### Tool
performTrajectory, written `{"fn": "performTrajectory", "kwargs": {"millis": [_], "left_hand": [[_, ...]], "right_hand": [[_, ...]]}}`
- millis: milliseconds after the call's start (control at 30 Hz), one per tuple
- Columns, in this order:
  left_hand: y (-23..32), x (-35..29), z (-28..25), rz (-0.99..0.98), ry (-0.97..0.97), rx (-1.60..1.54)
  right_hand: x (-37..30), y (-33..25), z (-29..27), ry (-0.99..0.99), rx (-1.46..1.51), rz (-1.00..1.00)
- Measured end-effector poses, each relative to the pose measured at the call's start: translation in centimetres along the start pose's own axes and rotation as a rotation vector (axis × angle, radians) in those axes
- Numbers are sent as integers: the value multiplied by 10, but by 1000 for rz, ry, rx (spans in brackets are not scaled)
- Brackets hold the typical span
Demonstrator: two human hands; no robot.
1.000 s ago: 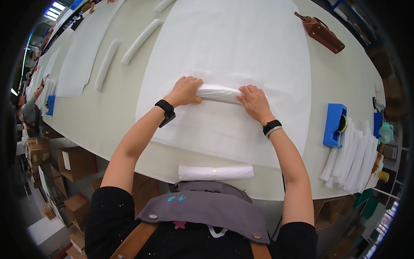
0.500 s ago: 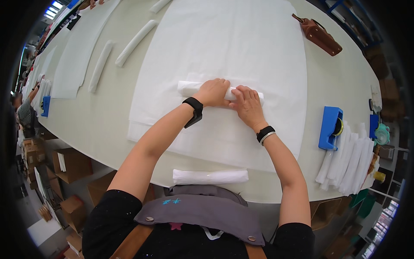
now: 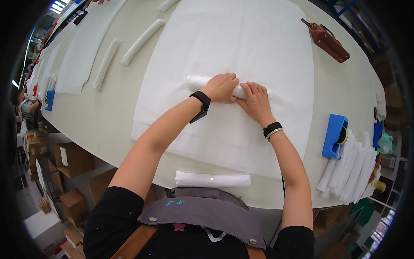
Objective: The person repeatedly folds large white sheets of material on a table, rolls them into tight cylinders, and secures them with tape. The person handles the sheets one at a time, smoothing them before rolling and using a tape dispenser to seal the ends. The finished rolls are placed in a pile on the table.
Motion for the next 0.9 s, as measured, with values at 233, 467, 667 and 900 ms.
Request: {"fn": "performTrajectory", "kwargs": {"millis": [233,467,667,900], "left_hand": [[3,1,4,-14,137,240],[-4,-11,-40,-82,-540,-74],[-23,-102,-95,-67,-547,-240],[-92,-171,-143,-128,-354,-119]], "right_hand": [[27,30,6,-143,-2,104],[25,-7,-22,-505,73,251],[-19,-37,-77,-944,719,704],[-49,-75,-108,-1075,785,765]]}}
Point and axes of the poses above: each hand's wrist, its own x-axis towards the middle knuckle, its own z-axis out of the palm, y = z × x, the point moved 4 cm from there along x, towards the middle knuckle, and after that the axes turned 10 degrees about x, right-handed, at the moved point
